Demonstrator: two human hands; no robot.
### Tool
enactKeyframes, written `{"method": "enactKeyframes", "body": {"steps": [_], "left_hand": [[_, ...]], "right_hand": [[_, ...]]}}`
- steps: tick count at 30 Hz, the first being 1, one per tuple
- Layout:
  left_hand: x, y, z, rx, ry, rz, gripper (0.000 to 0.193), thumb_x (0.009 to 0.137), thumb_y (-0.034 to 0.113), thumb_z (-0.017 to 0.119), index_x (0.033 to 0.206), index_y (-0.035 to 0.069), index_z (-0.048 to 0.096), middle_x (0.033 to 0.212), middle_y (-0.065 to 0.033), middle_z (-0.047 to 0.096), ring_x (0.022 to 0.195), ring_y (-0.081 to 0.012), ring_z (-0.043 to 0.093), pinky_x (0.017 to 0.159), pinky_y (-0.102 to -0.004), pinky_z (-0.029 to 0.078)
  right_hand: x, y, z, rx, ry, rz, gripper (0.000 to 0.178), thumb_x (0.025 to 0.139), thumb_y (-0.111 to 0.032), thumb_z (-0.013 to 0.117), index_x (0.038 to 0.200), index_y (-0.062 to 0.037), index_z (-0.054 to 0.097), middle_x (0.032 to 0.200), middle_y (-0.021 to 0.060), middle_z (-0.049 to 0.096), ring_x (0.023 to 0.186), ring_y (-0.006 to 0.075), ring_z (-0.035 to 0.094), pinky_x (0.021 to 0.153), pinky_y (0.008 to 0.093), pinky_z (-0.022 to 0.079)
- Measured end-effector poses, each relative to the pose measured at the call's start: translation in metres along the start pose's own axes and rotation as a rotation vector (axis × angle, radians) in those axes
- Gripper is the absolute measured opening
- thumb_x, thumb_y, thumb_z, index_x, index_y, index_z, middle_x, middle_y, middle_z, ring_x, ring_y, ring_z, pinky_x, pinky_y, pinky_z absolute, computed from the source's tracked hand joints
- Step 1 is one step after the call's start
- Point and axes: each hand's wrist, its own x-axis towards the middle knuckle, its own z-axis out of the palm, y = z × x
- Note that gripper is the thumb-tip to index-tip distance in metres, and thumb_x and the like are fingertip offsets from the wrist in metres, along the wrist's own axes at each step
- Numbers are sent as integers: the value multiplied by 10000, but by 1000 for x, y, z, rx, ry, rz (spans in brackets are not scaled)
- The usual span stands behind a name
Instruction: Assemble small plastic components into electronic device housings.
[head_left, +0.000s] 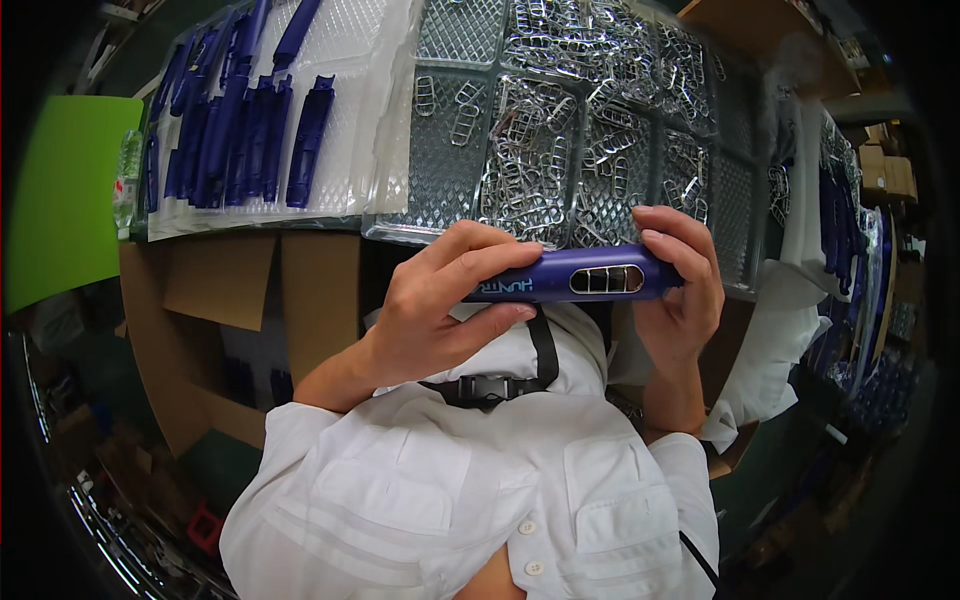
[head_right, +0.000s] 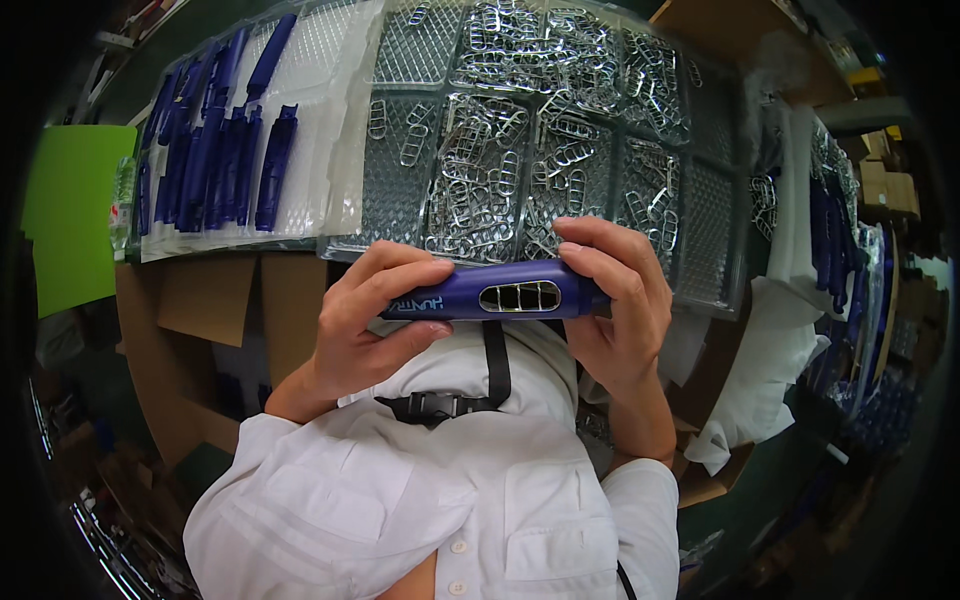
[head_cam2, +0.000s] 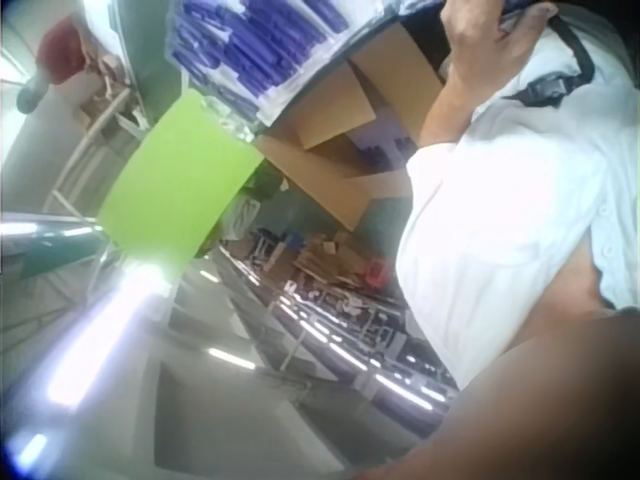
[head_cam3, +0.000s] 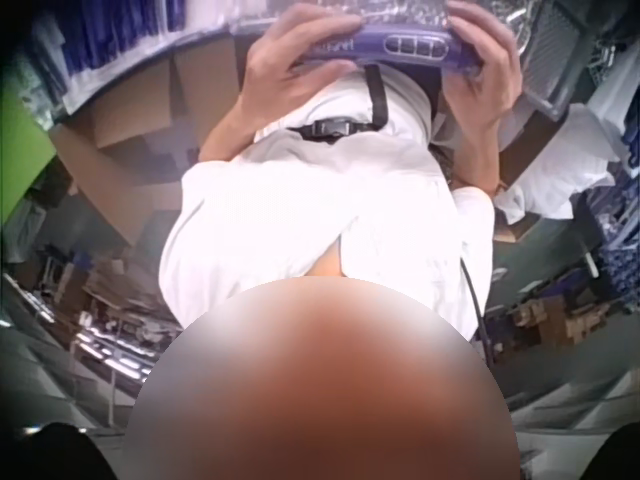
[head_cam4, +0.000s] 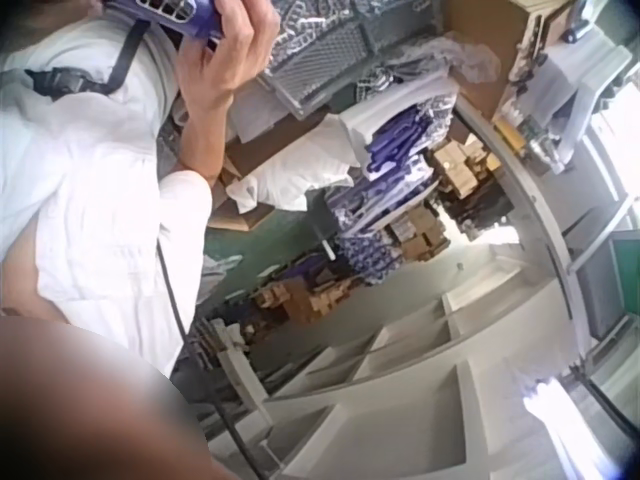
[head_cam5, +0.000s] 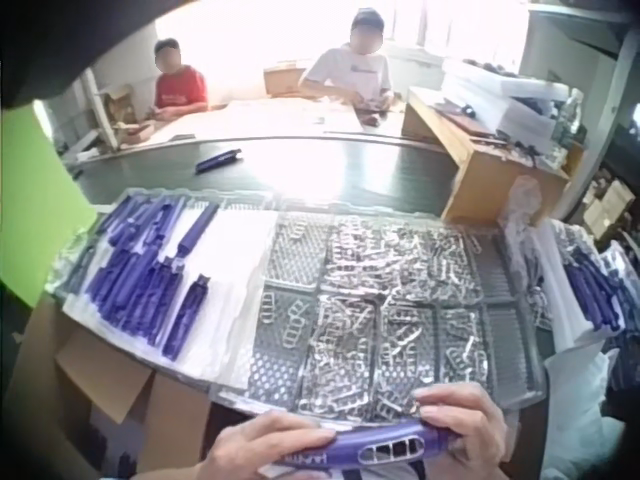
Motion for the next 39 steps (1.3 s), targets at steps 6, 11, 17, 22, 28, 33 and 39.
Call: {"method": "enactKeyframes", "body": {"steps": [6, 11, 17, 22, 28, 33, 39], "left_hand": [[7, 0, 7, 25, 43, 9, 509, 795, 26, 861, 1276, 16, 694, 1114, -151, 686, 925, -260, 716, 800, -340, 591], [13, -3, 6, 25, -3, 1, 507, 799, 34, 862, 1276, 11, 692, 1119, -155, 684, 935, -258, 712, 808, -337, 589], [18, -3, 10, -16, -55, -48, 519, 806, 32, 843, 1291, -43, 675, 1149, -165, 671, 1003, -239, 663, 875, -320, 528], [23, -1, 14, -111, -131, -120, 469, 866, 68, 793, 1302, -38, 656, 1165, -159, 676, 1012, -219, 659, 860, -298, 517], [28, -2, 30, -162, -207, -269, 368, 955, 179, 714, 1246, -41, 665, 978, -92, 703, 817, -128, 636, 741, -257, 493], [35, 1, 29, -278, -255, -471, 277, 938, 218, 744, 1095, -9, 717, 799, -64, 700, 708, -113, 645, 655, -269, 498], [35, -2, 39, -349, -198, -549, 260, 936, 233, 730, 1021, -12, 717, 755, -18, 655, 695, -67, 580, 631, -257, 463]], "right_hand": [[1, 7, -1, 8, 6, 17, 469, 717, 112, 750, 1155, -30, 662, 1154, 190, 727, 969, 310, 727, 801, 360, 598], [0, 8, -5, 7, 33, 31, 469, 701, 122, 741, 1141, -25, 668, 1146, 187, 730, 966, 309, 728, 799, 364, 597], [-2, 14, -10, 24, 22, 52, 312, 839, 36, 760, 1133, 22, 659, 1154, 224, 716, 1012, 318, 721, 849, 368, 591], [1, 22, -12, 12, 53, 3, 420, 710, 87, 724, 1110, -33, 671, 1097, 171, 743, 934, 319, 730, 783, 380, 595], [6, 17, -23, -81, -13, -159, 384, 722, -46, 769, 1097, -108, 710, 1100, 128, 748, 921, 328, 719, 795, 431, 586], [8, 11, -28, -216, -25, -198, 363, 724, -95, 786, 1080, -133, 729, 1095, 108, 752, 929, 305, 711, 835, 449, 578], [6, 15, -24, -244, -11, -193, 418, 710, -73, 783, 1116, -134, 705, 1092, 109, 749, 936, 311, 716, 836, 457, 583]]}}
